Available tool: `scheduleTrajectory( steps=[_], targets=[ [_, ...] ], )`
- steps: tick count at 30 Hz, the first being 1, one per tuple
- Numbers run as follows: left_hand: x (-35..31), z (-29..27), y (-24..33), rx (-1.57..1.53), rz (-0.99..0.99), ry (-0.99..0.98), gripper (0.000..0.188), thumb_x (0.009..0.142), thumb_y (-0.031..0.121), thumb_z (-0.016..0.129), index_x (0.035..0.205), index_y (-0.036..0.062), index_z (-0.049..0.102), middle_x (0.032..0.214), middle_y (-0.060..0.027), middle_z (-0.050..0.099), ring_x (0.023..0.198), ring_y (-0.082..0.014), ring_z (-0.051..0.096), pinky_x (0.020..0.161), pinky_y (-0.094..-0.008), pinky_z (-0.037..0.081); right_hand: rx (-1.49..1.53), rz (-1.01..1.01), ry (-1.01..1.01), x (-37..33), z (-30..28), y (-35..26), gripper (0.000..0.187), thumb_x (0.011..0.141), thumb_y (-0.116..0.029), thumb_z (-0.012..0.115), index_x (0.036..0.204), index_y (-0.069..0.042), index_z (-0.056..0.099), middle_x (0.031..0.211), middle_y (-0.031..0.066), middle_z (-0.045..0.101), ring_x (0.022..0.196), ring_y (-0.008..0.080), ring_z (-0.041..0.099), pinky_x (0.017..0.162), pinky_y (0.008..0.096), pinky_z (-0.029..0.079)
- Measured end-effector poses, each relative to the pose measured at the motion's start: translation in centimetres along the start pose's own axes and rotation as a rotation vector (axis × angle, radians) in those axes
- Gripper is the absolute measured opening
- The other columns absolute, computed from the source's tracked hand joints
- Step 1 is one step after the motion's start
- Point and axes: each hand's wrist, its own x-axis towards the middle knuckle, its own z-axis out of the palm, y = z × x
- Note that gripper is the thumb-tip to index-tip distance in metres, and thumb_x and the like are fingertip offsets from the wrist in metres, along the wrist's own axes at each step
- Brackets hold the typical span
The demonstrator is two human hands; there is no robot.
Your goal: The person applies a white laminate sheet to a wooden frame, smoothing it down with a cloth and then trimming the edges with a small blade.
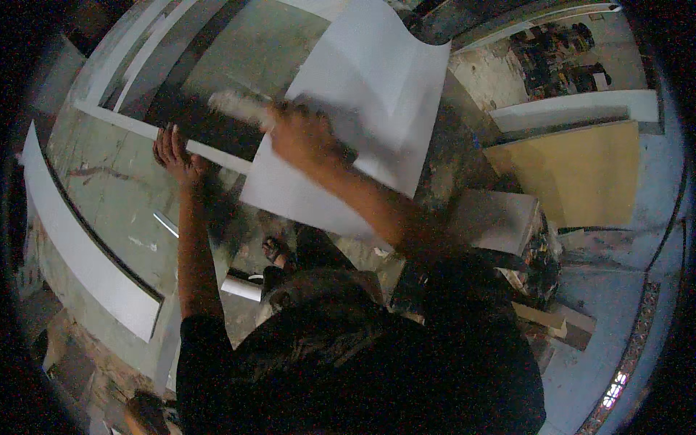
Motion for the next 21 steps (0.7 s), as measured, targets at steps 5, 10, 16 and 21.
scheduleTrajectory(
  steps=[5, 10, 16, 21],
  targets=[
    [-0.6, -0.4, -0.4, 0.041, 0.045, -0.01, 0.07, 0.099, 0.058, 0.018, 0.136, 0.0081, 0.05, 0.135, -0.0138, 0.054, 0.131, -0.0338, 0.044, 0.11, -0.0538, 0.024, -0.008, 0.134, 0.005, 10.7, 0.7, 11.2, 0.053, 0.087, -0.039, 0.064, 0.13, -0.012, 0.049, 0.097, 0.0195, 0.067, 0.086, 0.04, 0.067, 0.073, 0.0517, 0.053],
    [-2.0, 0.1, -1.5, 0.05, 0.03, -0.015, 0.076, 0.097, 0.065, 0.017, 0.137, 0.008, 0.048, 0.135, -0.0147, 0.053, 0.131, -0.0344, 0.044, 0.108, -0.0544, 0.027, -0.177, 0.235, 0.007, 19.5, 1.6, 20.3, 0.052, 0.087, -0.04, 0.06, 0.127, -0.008, 0.05, 0.101, 0.0191, 0.069, 0.095, 0.0362, 0.068, 0.079, 0.0484, 0.055],
    [-3.2, -1.8, -3.6, 0.099, 0.037, -0.032, 0.081, 0.094, 0.071, 0.018, 0.138, 0.0099, 0.046, 0.138, -0.0153, 0.051, 0.13, -0.0365, 0.044, 0.107, -0.056, 0.027, -0.227, 0.239, 0.075, 27.3, 3.2, 26.0, 0.057, 0.087, -0.046, 0.059, 0.128, -0.008, 0.049, 0.104, 0.0183, 0.07, 0.098, 0.0362, 0.068, 0.081, 0.0501, 0.055],
    [-4.1, -0.6, -2.5, -0.021, -0.082, -0.072, 0.087, 0.09, 0.075, 0.022, 0.138, 0.0076, 0.048, 0.139, -0.0174, 0.05, 0.126, -0.0405, 0.044, 0.104, -0.0574, 0.031, -0.207, 0.293, -0.013, 28.1, 2.5, 29.7, 0.051, 0.088, -0.045, 0.055, 0.127, -0.012, 0.056, 0.104, 0.0183, 0.069, 0.096, 0.0369, 0.067, 0.079, 0.0506, 0.053]
  ],
)
